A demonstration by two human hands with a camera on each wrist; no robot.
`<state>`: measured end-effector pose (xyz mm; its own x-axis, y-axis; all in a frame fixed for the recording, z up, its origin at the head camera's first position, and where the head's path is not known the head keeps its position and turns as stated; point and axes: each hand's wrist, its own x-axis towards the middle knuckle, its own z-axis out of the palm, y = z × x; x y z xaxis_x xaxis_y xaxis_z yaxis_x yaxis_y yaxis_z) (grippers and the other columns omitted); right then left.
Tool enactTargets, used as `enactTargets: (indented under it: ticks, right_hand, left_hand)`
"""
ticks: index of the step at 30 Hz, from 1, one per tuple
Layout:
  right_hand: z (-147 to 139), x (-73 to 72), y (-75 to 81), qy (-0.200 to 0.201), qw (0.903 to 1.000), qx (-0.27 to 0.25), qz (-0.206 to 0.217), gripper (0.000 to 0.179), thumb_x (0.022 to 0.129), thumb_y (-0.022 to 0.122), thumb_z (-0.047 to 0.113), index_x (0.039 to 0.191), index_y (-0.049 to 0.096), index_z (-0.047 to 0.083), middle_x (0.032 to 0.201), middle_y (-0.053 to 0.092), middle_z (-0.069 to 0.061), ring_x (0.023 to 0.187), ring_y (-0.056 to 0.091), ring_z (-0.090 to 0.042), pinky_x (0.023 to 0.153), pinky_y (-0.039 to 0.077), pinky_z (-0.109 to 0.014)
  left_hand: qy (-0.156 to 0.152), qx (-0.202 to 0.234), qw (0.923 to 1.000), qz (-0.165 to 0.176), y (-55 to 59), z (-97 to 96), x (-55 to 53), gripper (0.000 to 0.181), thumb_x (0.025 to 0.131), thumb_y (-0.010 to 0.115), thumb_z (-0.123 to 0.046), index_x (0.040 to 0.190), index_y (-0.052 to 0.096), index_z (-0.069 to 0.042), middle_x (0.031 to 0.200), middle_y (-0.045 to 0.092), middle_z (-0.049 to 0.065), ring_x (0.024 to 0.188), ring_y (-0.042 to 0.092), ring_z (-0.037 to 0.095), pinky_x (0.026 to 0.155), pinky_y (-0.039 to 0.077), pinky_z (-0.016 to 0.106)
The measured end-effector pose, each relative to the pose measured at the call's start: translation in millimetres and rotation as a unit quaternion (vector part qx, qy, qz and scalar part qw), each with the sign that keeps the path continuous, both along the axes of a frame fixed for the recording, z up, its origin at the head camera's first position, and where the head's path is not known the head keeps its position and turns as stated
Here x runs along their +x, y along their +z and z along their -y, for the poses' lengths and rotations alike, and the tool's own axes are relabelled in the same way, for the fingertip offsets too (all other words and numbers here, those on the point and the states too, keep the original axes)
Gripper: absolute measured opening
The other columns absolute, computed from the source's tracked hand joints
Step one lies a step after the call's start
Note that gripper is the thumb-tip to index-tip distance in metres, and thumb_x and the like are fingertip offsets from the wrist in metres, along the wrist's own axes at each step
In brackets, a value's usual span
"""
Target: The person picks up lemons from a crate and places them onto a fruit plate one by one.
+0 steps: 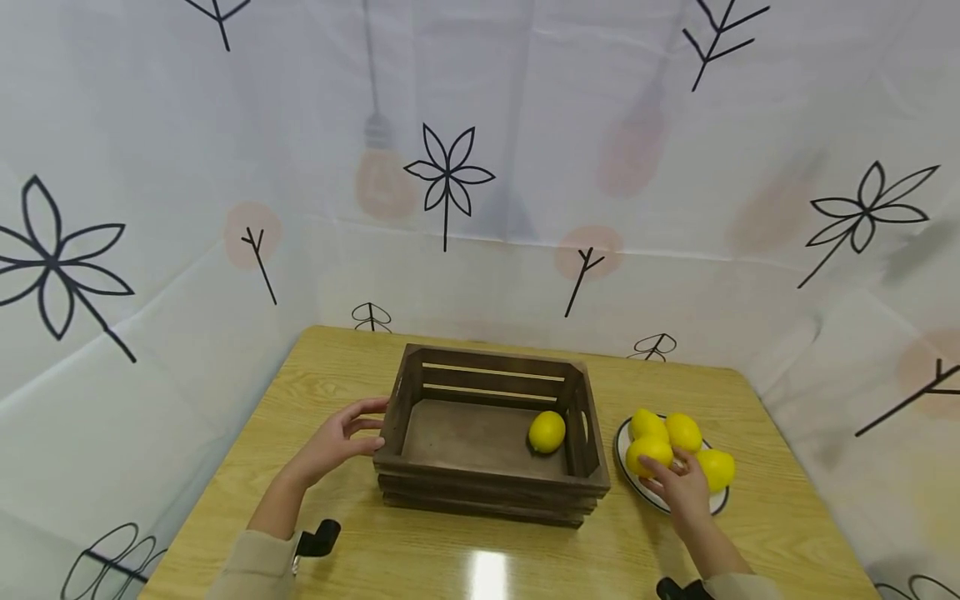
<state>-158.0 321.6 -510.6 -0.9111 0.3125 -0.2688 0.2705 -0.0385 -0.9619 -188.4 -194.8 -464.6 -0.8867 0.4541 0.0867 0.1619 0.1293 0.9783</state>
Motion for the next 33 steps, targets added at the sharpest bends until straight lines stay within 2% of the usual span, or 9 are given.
enactTargets:
  ticks: [6,13,19,23,29,33]
  right_hand:
    - [2.9,0.3,-2.7,0.003,0.9995,0.005,0.032,0.091,0.09,0.063,0.019,0.145,-0.003,-0.008,0.131,0.025,-0.03,0.074,0.059,-0.001,0.078,0.051,-0.026]
    - [0.2,-1.6,-9.0,0.01,0.9992,-0.01,0.037,0.092,0.09,0.063,0.021,0.145,-0.005,-0.008,0.139,0.018,-0.031,0.075,0.058,0.0,0.077,0.05,-0.023]
    - [-1.8,0.8,-5.0,0.013,0.999,-0.018,0.039,0.092,0.089,0.063,0.015,0.145,-0.007,-0.007,0.133,0.023,-0.032,0.076,0.061,-0.004,0.08,0.05,-0.026]
    - [-5.0,5.0,-0.6,0.014,0.9991,-0.007,0.039,0.09,0.09,0.063,0.013,0.144,-0.006,-0.008,0.128,0.028,-0.03,0.075,0.062,-0.005,0.078,0.051,-0.026]
    - [-11.8,14.5,5.9,0.014,0.9992,0.013,0.036,0.089,0.089,0.063,0.011,0.143,-0.004,-0.01,0.131,0.024,-0.035,0.075,0.061,-0.004,0.078,0.051,-0.027]
    - [-17.3,19.3,9.1,0.012,0.9991,0.033,0.023,0.085,0.089,0.063,0.009,0.143,0.0,-0.011,0.127,0.028,-0.03,0.074,0.059,-0.001,0.078,0.051,-0.026]
  left_hand:
    - [-0.004,0.001,1.0,-0.001,-0.3,0.0,-0.4,0.06,0.088,0.065,-0.012,0.14,0.038,-0.006,0.142,0.033,0.019,0.124,0.036,0.042,0.081,0.05,0.036]
    - [-0.004,0.001,1.0,-0.002,-0.5,0.3,-0.6,0.059,0.088,0.066,-0.013,0.14,0.038,-0.007,0.142,0.033,0.018,0.124,0.037,0.041,0.081,0.05,0.036]
    - [-0.003,0.002,1.0,0.002,-0.2,0.5,-0.5,0.06,0.088,0.066,-0.012,0.14,0.038,-0.007,0.142,0.033,0.018,0.123,0.037,0.041,0.081,0.05,0.037]
    - [-0.002,0.002,1.0,0.002,0.4,0.5,-0.4,0.06,0.088,0.066,-0.013,0.14,0.038,-0.007,0.142,0.033,0.018,0.123,0.037,0.041,0.08,0.05,0.037]
    - [-0.003,0.002,1.0,-0.001,1.0,0.5,-0.2,0.06,0.088,0.066,-0.013,0.14,0.038,-0.007,0.142,0.033,0.018,0.123,0.037,0.041,0.08,0.051,0.037]
    - [-0.002,0.002,1.0,-0.003,0.1,0.0,-0.1,0.059,0.088,0.066,-0.013,0.14,0.039,-0.007,0.142,0.033,0.018,0.123,0.037,0.041,0.079,0.051,0.037]
